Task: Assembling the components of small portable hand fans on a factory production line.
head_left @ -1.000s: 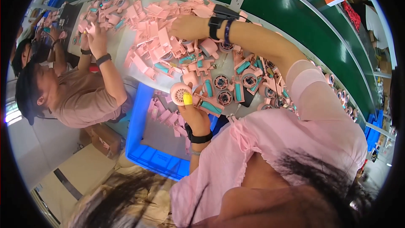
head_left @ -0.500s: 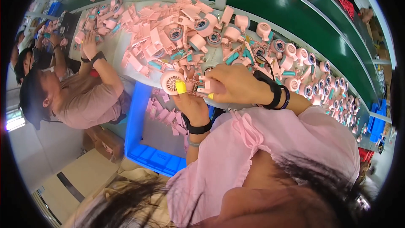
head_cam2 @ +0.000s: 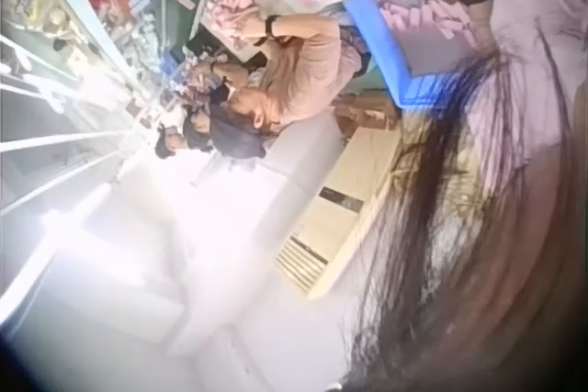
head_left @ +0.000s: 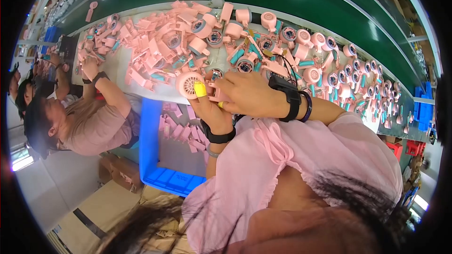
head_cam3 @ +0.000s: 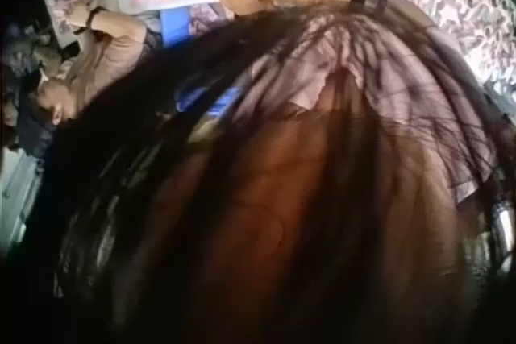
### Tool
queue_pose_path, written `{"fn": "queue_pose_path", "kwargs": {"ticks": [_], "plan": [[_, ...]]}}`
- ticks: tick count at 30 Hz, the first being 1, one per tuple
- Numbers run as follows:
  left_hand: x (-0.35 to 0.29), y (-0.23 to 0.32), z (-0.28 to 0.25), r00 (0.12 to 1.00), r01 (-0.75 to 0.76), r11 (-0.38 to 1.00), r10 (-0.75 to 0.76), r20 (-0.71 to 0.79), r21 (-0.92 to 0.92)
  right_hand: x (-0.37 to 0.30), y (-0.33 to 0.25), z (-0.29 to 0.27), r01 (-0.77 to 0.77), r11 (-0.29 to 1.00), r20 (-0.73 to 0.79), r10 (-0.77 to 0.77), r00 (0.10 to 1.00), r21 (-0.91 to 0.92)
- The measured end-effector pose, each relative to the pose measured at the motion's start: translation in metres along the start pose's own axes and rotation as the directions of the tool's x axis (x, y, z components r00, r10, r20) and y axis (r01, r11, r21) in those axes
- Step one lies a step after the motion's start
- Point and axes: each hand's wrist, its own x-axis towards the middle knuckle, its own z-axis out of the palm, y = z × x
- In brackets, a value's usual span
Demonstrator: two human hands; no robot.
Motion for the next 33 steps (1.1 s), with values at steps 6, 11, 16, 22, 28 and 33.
{"fn": "queue_pose_path", "kwargs": {"ticks": [6,11,16,22,28,33], "plan": [[0.001,-0.005,-0.002,0.995,-0.095,0.993,0.094,0.017,0.067,-0.008,0.010,-0.010,-0.085,0.993,-0.126,0.073,0.989,-0.086],[-0.001,-0.006,-0.002,1.000,-0.020,0.999,0.020,0.021,0.040,-0.017,0.004,-0.004,-0.053,0.995,-0.079,0.046,0.996,-0.088],[0.005,-0.009,-0.014,0.999,0.029,0.999,-0.030,0.031,0.027,-0.020,0.000,-0.015,-0.027,0.997,-0.043,0.030,0.999,0.076],[-0.001,0.001,0.000,0.999,0.045,0.998,-0.046,0.028,0.049,-0.031,0.022,-0.025,0.265,0.914,0.093,-0.306,0.947,0.308],[-0.001,-0.004,-0.004,0.995,0.082,0.993,-0.086,0.048,0.084,-0.026,0.020,-0.031,0.370,0.923,0.324,-0.384,0.864,0.106],[-0.001,-0.005,-0.002,0.996,0.062,0.993,-0.068,0.063,0.098,-0.027,0.017,-0.029,0.367,0.930,0.456,-0.312,0.833,-0.034]]}}
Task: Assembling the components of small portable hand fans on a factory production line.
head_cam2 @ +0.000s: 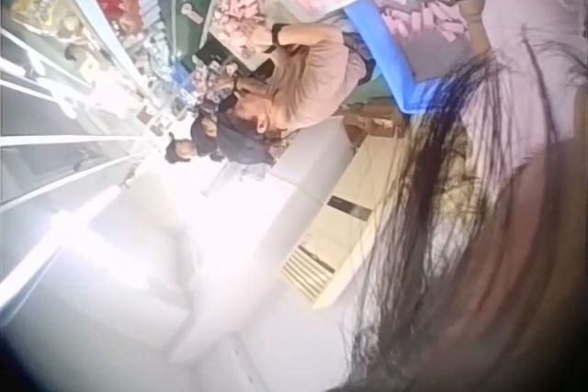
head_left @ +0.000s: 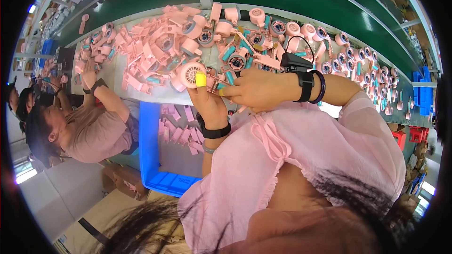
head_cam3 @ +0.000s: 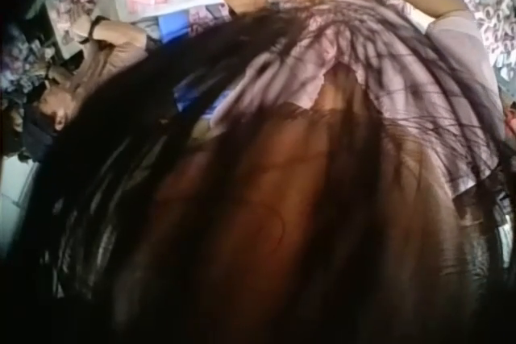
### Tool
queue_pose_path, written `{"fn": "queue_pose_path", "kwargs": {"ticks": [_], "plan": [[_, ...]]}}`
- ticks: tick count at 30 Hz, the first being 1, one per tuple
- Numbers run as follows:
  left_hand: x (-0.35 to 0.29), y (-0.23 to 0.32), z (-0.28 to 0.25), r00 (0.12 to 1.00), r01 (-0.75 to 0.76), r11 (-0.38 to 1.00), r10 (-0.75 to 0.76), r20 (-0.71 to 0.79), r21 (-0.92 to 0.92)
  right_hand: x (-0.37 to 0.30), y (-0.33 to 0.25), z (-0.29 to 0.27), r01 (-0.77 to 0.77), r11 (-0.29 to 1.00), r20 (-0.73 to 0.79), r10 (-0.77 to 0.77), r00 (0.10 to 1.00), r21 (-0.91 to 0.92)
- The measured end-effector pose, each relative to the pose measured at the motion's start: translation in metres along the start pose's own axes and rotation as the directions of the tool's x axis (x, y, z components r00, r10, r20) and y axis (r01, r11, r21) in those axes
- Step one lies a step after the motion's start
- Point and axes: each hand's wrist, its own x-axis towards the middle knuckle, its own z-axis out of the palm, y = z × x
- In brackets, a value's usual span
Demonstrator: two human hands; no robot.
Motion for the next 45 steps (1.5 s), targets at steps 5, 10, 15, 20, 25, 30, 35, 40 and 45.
{"fn": "queue_pose_path", "kwargs": {"ticks": [5,10,15,20,25,30,35,40,45], "plan": [[0.001,-0.002,0.002,0.999,-0.028,0.998,0.026,0.030,0.055,0.001,-0.007,0.004,0.126,0.900,0.075,-0.103,0.992,-0.417],[0.001,-0.003,0.005,1.000,0.001,0.997,-0.002,0.021,0.072,0.010,-0.020,0.024,0.080,0.814,0.011,-0.090,0.996,-0.576],[0.008,-0.006,-0.002,1.000,0.015,0.999,-0.016,0.016,0.034,0.016,-0.017,0.012,0.185,0.806,0.189,-0.092,0.978,-0.563],[0.014,-0.011,-0.018,0.996,0.041,0.996,-0.035,0.084,-0.078,-0.010,-0.003,-0.019,-0.061,0.981,-0.183,0.096,0.978,0.185],[0.007,-0.011,0.000,0.996,0.000,1.000,0.003,0.085,-0.031,-0.012,0.010,-0.008,-0.245,0.878,-0.458,0.432,0.777,0.412],[0.006,-0.016,0.001,0.995,-0.002,1.000,0.003,0.098,-0.004,0.004,0.004,0.000,-0.390,0.863,-0.454,0.501,0.737,0.321],[0.003,-0.018,0.005,0.996,-0.028,0.999,0.025,0.080,0.029,0.011,0.001,0.008,-0.397,0.895,-0.467,0.445,0.764,0.204],[0.004,-0.018,0.002,0.995,-0.013,0.999,0.010,0.099,0.033,0.017,-0.001,0.010,-0.435,0.876,-0.432,0.481,0.763,0.208],[0.005,-0.018,-0.001,0.991,0.020,1.000,-0.021,0.135,0.008,0.021,0.001,0.015,-0.454,0.868,-0.412,0.496,0.765,0.202]]}}
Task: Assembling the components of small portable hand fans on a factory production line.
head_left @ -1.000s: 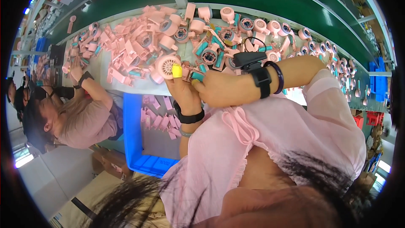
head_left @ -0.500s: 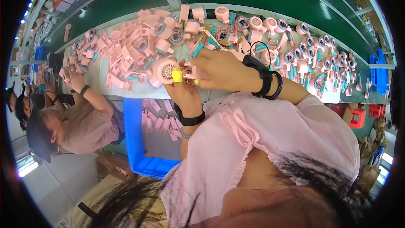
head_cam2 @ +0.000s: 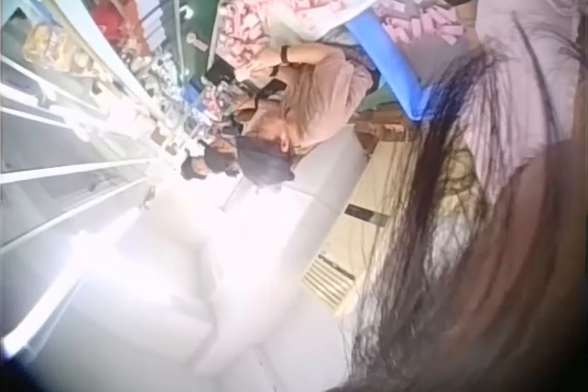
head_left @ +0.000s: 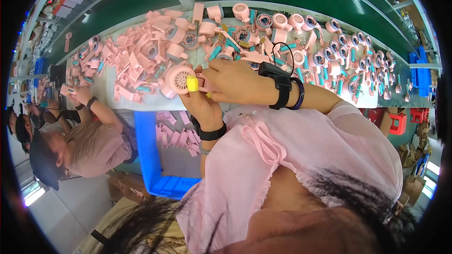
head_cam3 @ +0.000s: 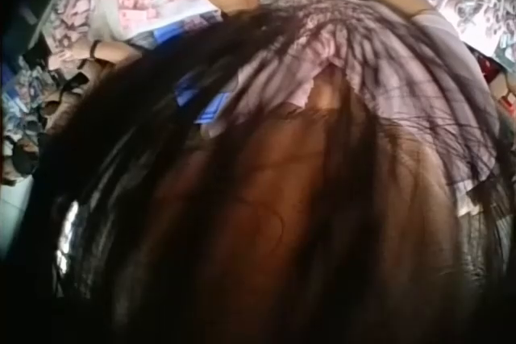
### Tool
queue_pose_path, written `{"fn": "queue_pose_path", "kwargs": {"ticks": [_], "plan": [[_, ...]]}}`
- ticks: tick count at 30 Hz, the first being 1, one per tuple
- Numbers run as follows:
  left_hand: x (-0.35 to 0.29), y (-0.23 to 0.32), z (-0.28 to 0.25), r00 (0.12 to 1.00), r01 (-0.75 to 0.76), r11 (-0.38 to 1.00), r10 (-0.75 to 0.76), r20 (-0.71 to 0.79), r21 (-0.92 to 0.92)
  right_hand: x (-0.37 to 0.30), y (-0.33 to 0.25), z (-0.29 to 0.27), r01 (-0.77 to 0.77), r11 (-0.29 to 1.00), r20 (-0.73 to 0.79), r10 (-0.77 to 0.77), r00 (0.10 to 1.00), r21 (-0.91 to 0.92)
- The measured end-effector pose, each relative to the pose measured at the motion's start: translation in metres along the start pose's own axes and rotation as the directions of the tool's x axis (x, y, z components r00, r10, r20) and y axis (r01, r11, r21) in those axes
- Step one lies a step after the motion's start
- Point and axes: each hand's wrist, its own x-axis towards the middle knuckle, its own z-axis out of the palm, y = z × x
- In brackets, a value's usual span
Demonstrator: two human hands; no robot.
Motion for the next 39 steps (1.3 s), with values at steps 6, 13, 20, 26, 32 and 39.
{"fn": "queue_pose_path", "kwargs": {"ticks": [6,13,20,26,32,39], "plan": [[-0.001,-0.003,0.007,0.998,-0.056,0.998,0.056,-0.033,0.010,-0.001,0.004,0.005,0.026,1.000,-0.033,-0.025,0.999,0.009],[0.005,-0.005,0.006,0.996,0.011,0.985,0.003,-0.086,0.173,0.001,0.021,0.010,-0.027,0.993,0.006,0.026,1.000,0.111],[0.011,-0.002,0.006,0.999,-0.024,0.992,0.029,-0.038,0.127,-0.003,0.055,0.024,-0.257,0.741,0.181,0.184,0.966,0.621],[0.011,0.019,0.004,0.995,-0.093,0.995,0.091,0.031,0.048,-0.028,0.037,-0.006,-0.495,0.263,0.501,0.047,0.864,0.828],[-0.006,0.033,0.016,0.990,-0.103,0.994,0.106,0.088,-0.043,-0.041,0.015,-0.017,-0.381,0.209,0.390,-0.003,0.921,0.901],[-0.025,0.038,0.048,0.967,-0.234,0.972,0.231,0.112,0.018,-0.062,0.007,-0.023,-0.277,0.287,0.276,0.044,0.960,0.917]]}}
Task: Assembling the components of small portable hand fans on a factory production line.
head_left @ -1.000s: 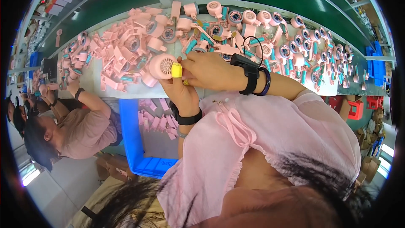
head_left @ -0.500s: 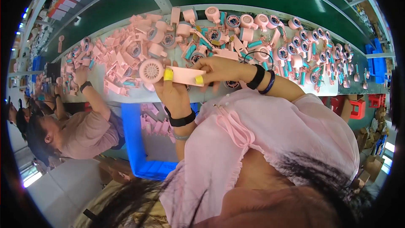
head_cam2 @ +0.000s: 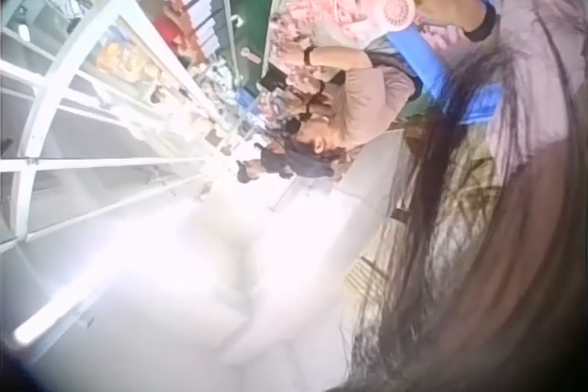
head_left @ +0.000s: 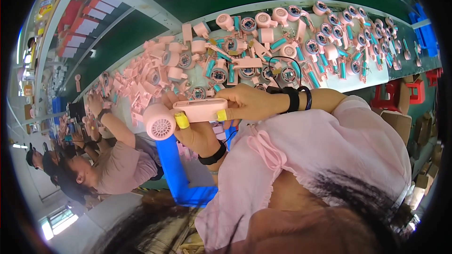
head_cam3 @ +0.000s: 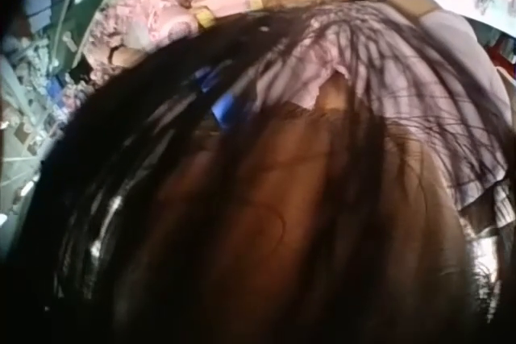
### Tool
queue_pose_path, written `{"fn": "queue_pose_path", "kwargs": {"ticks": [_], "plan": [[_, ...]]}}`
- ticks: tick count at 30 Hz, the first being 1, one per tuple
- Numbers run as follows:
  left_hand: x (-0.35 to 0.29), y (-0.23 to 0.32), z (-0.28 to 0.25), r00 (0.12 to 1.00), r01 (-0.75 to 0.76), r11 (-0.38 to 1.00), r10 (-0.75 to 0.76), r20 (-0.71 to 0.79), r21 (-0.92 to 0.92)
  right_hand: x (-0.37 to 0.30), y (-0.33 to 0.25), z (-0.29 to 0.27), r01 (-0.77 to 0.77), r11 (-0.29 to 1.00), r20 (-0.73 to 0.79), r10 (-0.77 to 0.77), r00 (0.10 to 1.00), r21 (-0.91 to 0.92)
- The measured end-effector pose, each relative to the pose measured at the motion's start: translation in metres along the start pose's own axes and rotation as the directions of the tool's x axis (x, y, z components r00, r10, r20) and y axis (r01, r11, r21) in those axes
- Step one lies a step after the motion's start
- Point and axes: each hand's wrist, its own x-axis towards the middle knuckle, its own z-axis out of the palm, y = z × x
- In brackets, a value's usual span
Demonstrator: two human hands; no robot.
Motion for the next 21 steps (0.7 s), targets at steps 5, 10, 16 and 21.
{"fn": "queue_pose_path", "kwargs": {"ticks": [5,10,16,21], "plan": [[-0.013,0.000,0.000,0.993,0.029,0.992,-0.042,0.107,0.121,-0.012,-0.008,-0.006,0.062,0.994,-0.012,-0.064,0.998,-0.085],[-0.024,-0.014,0.002,0.982,0.081,0.966,-0.120,0.146,0.247,-0.014,0.004,-0.032,0.019,0.959,0.041,-0.008,0.999,-0.282],[-0.013,-0.032,0.027,0.936,0.199,0.948,-0.259,0.237,0.248,-0.016,-0.008,-0.050,0.015,0.953,-0.014,-0.020,1.000,-0.302],[0.005,-0.049,0.061,0.894,0.143,0.859,-0.325,0.308,0.491,-0.008,0.022,-0.077,0.151,0.987,-0.083,-0.145,0.986,0.063]]}}
